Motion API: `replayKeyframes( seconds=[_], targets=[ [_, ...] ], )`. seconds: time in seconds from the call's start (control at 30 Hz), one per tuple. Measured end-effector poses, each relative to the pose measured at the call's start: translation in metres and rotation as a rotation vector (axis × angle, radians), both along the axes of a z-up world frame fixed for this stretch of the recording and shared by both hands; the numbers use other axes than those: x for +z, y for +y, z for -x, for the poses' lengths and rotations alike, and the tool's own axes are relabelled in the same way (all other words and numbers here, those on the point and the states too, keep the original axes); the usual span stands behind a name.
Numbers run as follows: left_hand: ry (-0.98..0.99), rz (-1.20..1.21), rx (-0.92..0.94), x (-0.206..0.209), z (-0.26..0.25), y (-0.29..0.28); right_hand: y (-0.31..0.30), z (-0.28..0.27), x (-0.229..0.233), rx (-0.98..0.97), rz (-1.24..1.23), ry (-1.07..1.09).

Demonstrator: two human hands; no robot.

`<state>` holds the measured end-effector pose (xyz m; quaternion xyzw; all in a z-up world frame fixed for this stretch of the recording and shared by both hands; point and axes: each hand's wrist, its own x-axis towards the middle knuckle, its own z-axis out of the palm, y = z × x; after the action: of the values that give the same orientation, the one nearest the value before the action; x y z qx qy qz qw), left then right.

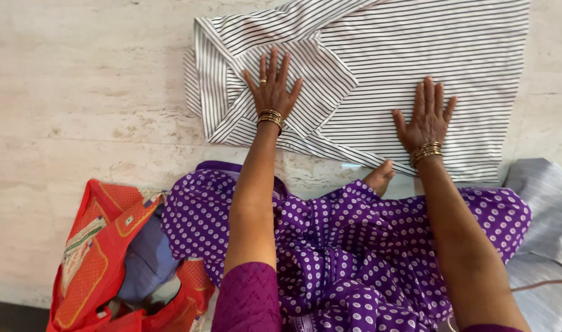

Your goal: The person sits on the floor and folds a striped shirt. They button the shirt, smooth it out, fold the sleeves and sides, and then fold the body into a compact rectangle before placing it into a red bag.

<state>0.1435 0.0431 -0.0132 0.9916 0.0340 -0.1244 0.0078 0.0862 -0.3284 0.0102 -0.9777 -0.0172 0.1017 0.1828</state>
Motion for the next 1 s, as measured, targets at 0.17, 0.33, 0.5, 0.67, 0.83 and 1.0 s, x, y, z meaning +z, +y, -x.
replayKeyframes(
  seconds=[0.17,0.33,0.5,0.67,0.83,1.0],
  targets=[
    [-0.207,0.046,-0.058,-0.013,0.011,0.068,0.002,0.001,0.005,0.021,-0.039,-0.041],
    [-0.237,-0.055,0.108,-0.018,0.025,0.047,-0.002,-0.001,0.0,-0.006,-0.03,-0.034],
    [-0.087,0.107,-0.145,-0.016,0.067,-0.081,-0.007,-0.004,-0.01,0.002,0.104,-0.004],
    [-0.085,0.026,-0.155,-0.002,0.074,-0.059,-0.027,-0.007,-0.023,-0.055,0.14,0.104],
    [-0.056,0.005,-0.084,-0.005,0.078,-0.037,-0.077,-0.003,-0.008,-0.372,0.148,0.101],
    [-0.112,-0.018,-0.095,-0.011,0.084,-0.025,-0.056,0.001,0.001,-0.462,0.225,0.184]
  ],
)
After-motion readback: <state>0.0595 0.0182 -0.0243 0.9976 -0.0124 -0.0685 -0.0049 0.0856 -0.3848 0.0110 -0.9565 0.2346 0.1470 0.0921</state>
